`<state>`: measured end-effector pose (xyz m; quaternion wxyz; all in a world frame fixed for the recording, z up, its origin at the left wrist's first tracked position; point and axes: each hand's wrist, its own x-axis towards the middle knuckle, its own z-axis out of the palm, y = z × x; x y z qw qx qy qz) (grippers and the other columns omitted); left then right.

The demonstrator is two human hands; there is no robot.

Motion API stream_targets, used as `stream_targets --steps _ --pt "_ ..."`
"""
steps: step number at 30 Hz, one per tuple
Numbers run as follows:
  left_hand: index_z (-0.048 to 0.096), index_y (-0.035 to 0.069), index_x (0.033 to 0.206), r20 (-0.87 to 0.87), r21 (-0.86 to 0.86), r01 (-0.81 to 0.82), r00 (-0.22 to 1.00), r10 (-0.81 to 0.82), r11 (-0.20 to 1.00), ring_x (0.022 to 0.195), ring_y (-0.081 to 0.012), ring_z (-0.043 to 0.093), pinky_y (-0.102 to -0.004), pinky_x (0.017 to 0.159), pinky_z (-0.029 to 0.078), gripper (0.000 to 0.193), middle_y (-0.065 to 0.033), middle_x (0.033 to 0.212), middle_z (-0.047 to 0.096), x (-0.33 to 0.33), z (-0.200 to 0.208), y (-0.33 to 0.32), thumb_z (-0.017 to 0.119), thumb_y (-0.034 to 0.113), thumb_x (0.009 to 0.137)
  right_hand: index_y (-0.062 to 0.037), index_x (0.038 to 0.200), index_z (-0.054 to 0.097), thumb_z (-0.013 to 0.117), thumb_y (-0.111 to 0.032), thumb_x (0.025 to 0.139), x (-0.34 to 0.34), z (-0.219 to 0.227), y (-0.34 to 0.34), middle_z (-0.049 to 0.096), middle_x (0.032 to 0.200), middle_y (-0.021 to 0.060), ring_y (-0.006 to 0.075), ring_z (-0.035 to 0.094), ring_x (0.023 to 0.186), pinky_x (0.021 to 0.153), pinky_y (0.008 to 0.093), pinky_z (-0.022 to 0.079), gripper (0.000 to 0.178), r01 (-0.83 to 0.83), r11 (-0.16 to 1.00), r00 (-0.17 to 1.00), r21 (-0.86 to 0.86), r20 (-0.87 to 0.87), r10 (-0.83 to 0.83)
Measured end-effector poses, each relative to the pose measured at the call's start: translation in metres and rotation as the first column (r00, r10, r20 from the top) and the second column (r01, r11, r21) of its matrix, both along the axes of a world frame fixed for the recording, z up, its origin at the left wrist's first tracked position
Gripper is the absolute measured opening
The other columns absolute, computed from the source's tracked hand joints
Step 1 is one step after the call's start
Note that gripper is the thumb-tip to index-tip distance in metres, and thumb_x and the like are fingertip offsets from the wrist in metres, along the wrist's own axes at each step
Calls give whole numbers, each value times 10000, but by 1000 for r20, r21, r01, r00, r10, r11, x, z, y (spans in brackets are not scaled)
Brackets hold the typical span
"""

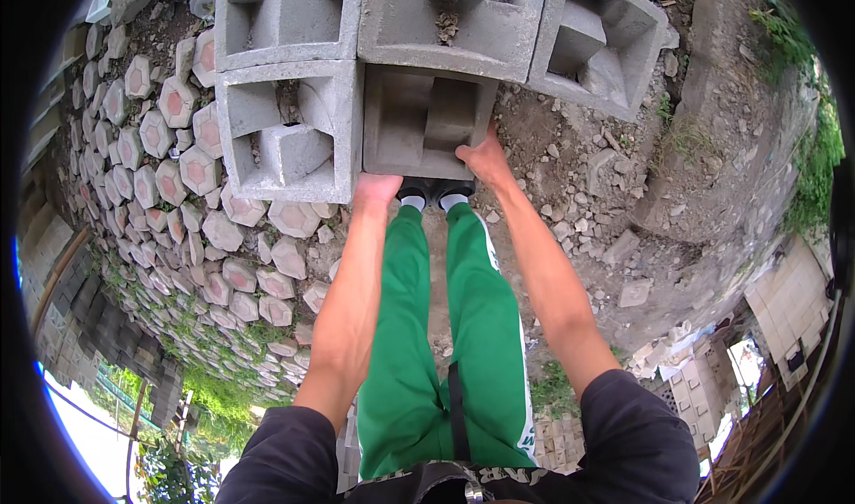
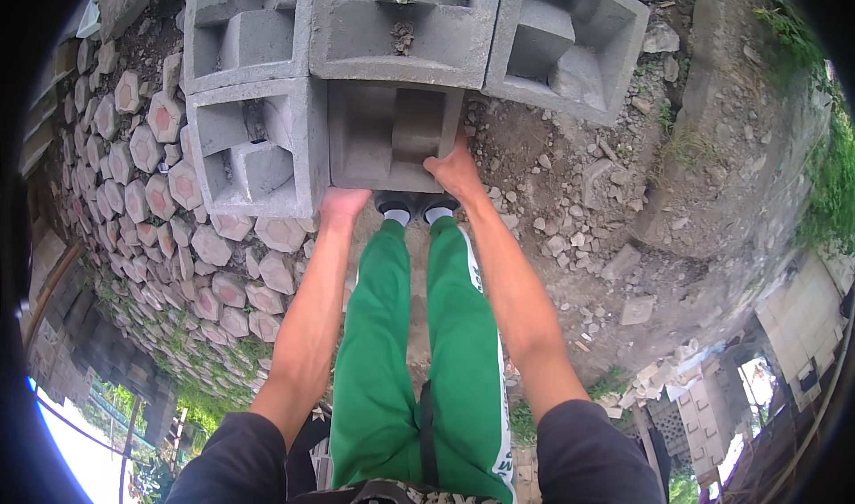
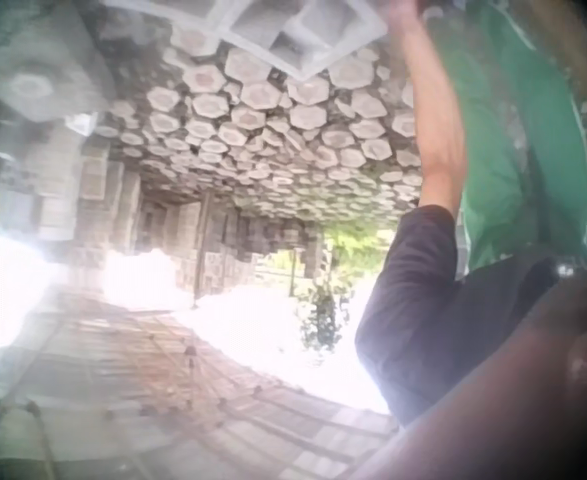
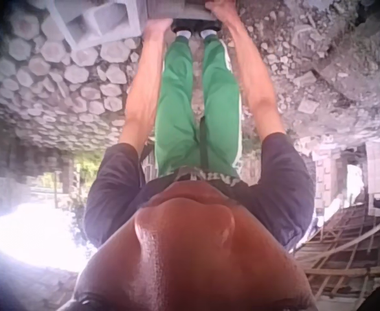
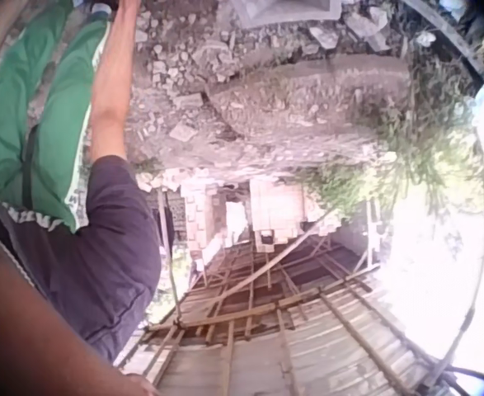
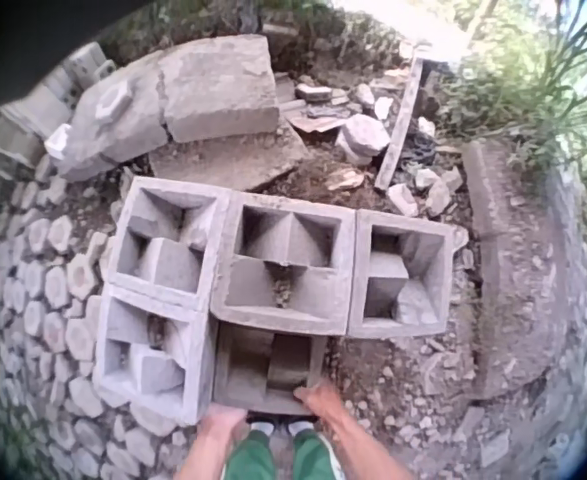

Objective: The person stacks decorative concrete cinder blocks one at a time to build a small wall structure on the ground.

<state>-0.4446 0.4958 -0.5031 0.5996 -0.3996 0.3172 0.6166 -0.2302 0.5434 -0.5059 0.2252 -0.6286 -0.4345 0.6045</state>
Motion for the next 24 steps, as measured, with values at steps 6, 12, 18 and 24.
stream_targets --steps 6,12,18,24 --pt "418 78 1439 51 -39 -25 998 27 999 1421 -314 297 -479 1176 208 606 -100 1516 378 -3 5 1 286 454 982 10 1352 381 621 -47 701 -4 -2 -2 552 1240 181 287 531 1151 1005 343 401 696 25 999 999 -48 -19 -26" --pt "439 81 1426 26 -78 -9 1000 11 997 1407 -319 325 -488 1163 238 593 -97 1508 393 8 28 14 323 444 972 -31 1363 387 631 -82 694 0 -2 -3 554 1250 175 307 543 1155 1005 354 405 714 27 1000 997 15 77 -28" --pt "414 87 1443 -73 60 24 997 -20 998 1423 -306 296 -476 1170 217 648 -84 1521 374 2 30 10 328 497 949 -34 1348 429 639 -136 719 -13 11 9 597 1211 184 316 577 1123 986 371 426 671 29 999 978 -38 205 -21" --pt "211 197 1531 -203 -313 147 955 -218 938 1414 -291 309 -505 1147 230 618 -50 1557 311 35 88 -9 268 500 996 -48 1422 390 646 -196 758 -24 44 -19 574 1290 220 333 543 1218 1017 364 411 727 174 963 984 -208 69 -163"
